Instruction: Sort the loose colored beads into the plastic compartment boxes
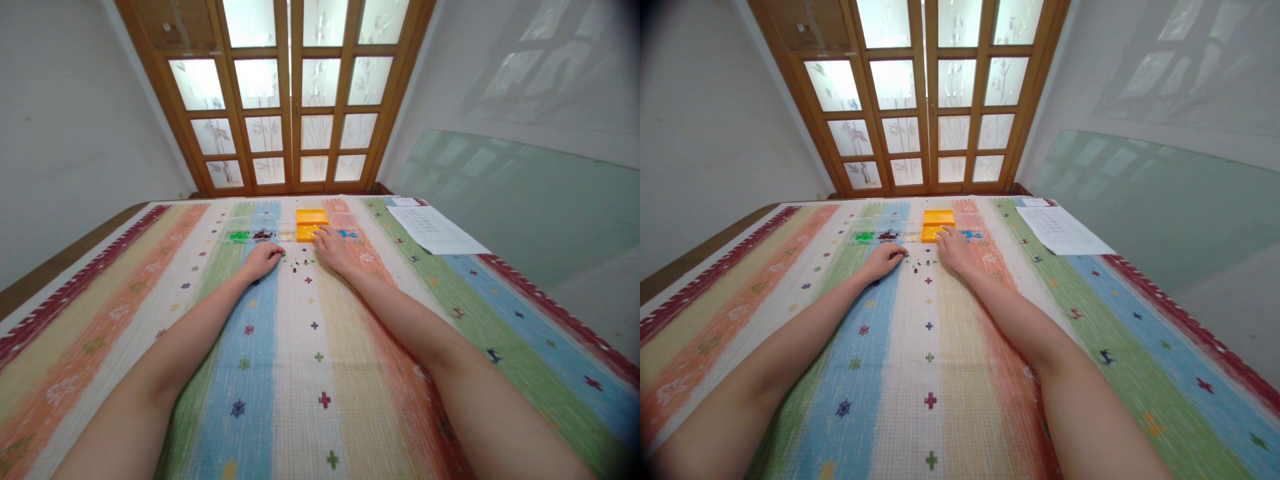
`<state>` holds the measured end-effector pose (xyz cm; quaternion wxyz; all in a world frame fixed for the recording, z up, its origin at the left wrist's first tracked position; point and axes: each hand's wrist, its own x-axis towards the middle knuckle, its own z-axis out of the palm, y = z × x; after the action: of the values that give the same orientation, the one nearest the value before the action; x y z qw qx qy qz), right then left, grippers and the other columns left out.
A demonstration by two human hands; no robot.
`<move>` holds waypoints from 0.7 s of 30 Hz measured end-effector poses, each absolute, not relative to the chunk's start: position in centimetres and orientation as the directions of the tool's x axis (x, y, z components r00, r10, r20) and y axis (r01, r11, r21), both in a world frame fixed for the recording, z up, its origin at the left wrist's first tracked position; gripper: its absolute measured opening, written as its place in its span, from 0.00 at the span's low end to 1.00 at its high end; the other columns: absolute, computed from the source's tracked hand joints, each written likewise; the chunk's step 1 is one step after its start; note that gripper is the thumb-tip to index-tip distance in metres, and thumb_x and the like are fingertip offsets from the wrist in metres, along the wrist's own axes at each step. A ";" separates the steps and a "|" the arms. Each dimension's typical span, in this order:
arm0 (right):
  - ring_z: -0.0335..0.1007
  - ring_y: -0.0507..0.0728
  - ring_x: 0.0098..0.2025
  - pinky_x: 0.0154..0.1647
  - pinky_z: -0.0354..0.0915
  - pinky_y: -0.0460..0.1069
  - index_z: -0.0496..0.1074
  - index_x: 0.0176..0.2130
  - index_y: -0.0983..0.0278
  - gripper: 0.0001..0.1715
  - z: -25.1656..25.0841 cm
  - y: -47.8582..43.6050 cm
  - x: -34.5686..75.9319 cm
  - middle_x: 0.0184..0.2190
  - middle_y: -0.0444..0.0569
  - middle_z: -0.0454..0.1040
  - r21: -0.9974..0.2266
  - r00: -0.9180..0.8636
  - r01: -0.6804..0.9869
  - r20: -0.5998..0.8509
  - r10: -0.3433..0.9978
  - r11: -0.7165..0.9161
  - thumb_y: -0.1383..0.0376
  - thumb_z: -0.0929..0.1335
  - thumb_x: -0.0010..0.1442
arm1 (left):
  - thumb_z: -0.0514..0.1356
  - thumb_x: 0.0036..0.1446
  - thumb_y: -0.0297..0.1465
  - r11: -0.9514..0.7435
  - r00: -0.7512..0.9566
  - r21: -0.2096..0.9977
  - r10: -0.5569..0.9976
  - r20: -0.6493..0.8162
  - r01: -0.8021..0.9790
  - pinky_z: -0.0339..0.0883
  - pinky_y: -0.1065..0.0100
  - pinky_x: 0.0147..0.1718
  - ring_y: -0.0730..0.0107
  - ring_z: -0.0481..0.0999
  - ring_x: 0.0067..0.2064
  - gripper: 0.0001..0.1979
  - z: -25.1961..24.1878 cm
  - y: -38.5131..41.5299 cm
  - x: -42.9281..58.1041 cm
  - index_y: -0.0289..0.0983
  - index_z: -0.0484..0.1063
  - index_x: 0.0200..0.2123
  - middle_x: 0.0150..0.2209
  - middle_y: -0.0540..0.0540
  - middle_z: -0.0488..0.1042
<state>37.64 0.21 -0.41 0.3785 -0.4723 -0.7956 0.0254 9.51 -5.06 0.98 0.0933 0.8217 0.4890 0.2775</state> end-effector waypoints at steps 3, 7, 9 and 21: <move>0.66 0.65 0.65 0.69 0.62 0.63 0.79 0.53 0.64 0.17 -0.4 -0.4 37.1 0.62 0.59 0.72 -0.367 -0.316 0.726 0.573 0.756 0.582 0.66 0.64 0.72 | 0.58 0.65 0.31 -0.570 0.447 0.346 0.812 0.375 0.745 0.68 0.57 0.55 0.58 0.77 0.50 0.12 1.2 -5.4 9.8 0.41 0.82 0.46 0.46 0.43 0.81; 0.66 0.63 0.65 0.68 0.62 0.62 0.79 0.52 0.62 0.17 -0.2 -0.9 36.8 0.60 0.58 0.73 -0.356 -0.379 0.694 0.558 0.738 0.626 0.65 0.64 0.72 | 0.59 0.65 0.31 -0.559 0.452 0.264 0.811 0.371 0.786 0.67 0.56 0.55 0.57 0.75 0.51 0.12 1.5 -5.6 10.0 0.40 0.82 0.45 0.46 0.42 0.80; 0.66 0.63 0.64 0.68 0.62 0.62 0.79 0.52 0.62 0.16 -0.1 -0.9 36.8 0.60 0.57 0.73 -0.360 -0.390 0.684 0.555 0.735 0.634 0.64 0.64 0.73 | 0.59 0.65 0.31 -0.542 0.444 0.223 0.817 0.369 0.810 0.67 0.56 0.55 0.56 0.75 0.50 0.12 1.6 -5.6 10.0 0.40 0.82 0.45 0.46 0.42 0.80; 0.68 0.63 0.62 0.66 0.64 0.61 0.80 0.52 0.63 0.17 -0.3 -0.9 36.7 0.58 0.58 0.75 -0.354 -0.417 0.660 0.560 0.716 0.662 0.63 0.63 0.73 | 0.56 0.68 0.32 -0.563 0.480 0.171 0.799 0.362 0.808 0.68 0.58 0.53 0.58 0.77 0.49 0.13 1.9 -5.9 10.1 0.40 0.82 0.43 0.45 0.43 0.81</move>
<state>36.74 -0.85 -0.34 0.3520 -0.4092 -0.8409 0.0393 10.07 -5.90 1.93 -0.0113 0.8602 0.4672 0.2041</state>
